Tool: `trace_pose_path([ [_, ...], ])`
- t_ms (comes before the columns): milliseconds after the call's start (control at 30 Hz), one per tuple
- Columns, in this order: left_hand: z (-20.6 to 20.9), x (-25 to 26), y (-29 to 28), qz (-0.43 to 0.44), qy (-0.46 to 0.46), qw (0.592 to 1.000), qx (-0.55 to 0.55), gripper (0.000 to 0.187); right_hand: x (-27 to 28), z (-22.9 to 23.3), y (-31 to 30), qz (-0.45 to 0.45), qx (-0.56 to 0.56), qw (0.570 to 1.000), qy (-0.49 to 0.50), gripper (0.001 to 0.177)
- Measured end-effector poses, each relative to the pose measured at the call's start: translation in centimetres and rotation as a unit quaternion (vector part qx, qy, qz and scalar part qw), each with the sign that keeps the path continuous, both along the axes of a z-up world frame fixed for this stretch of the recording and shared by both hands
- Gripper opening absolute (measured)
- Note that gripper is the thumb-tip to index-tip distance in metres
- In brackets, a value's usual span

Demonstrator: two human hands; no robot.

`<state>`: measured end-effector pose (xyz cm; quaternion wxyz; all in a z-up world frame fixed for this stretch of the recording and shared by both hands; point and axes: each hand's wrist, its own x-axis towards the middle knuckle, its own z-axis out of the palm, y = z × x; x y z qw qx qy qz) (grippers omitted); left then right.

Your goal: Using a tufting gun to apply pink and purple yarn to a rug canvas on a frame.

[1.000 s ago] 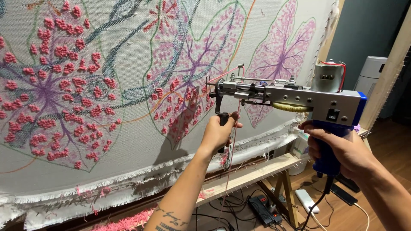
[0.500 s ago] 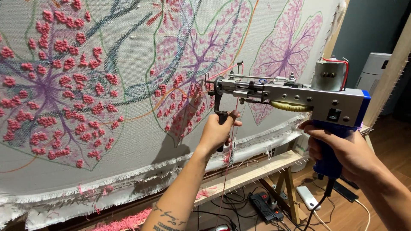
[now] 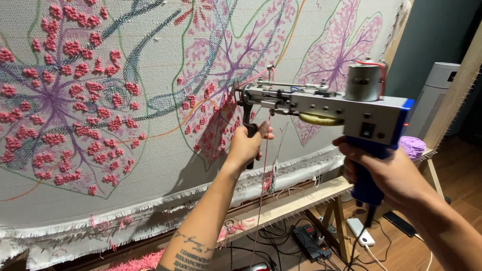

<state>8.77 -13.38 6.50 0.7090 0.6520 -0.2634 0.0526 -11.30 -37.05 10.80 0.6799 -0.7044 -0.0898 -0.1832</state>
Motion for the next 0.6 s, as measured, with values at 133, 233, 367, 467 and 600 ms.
trace_pose_path([
  [133, -0.6, 2.4, 0.6, -0.005, 0.008, 1.000, -0.025, 0.047, -0.8, 0.0, 4.3, -0.017, -0.048, 0.998, -0.035, 0.024],
  [233, -0.6, 3.4, 1.5, 0.008, -0.004, 1.000, -0.018, 0.043, -0.6, -0.5, 6.4, -0.031, -0.070, 0.996, -0.044, 0.022],
  [367, -0.9, 4.4, 2.5, -0.007, 0.005, 1.000, -0.018, 0.040, 0.2, -1.9, 7.4, -0.024, -0.025, 0.998, -0.045, 0.020],
  [467, -0.4, 4.0, 2.9, 0.003, 0.000, 1.000, -0.002, 0.040, 0.5, -2.2, 8.1, 0.001, 0.047, 0.999, -0.026, 0.018],
  [600, -0.8, 5.1, 2.6, -0.007, -0.002, 1.000, -0.014, 0.038, 0.8, -2.1, 8.0, 0.000, 0.074, 0.997, -0.015, 0.018],
])
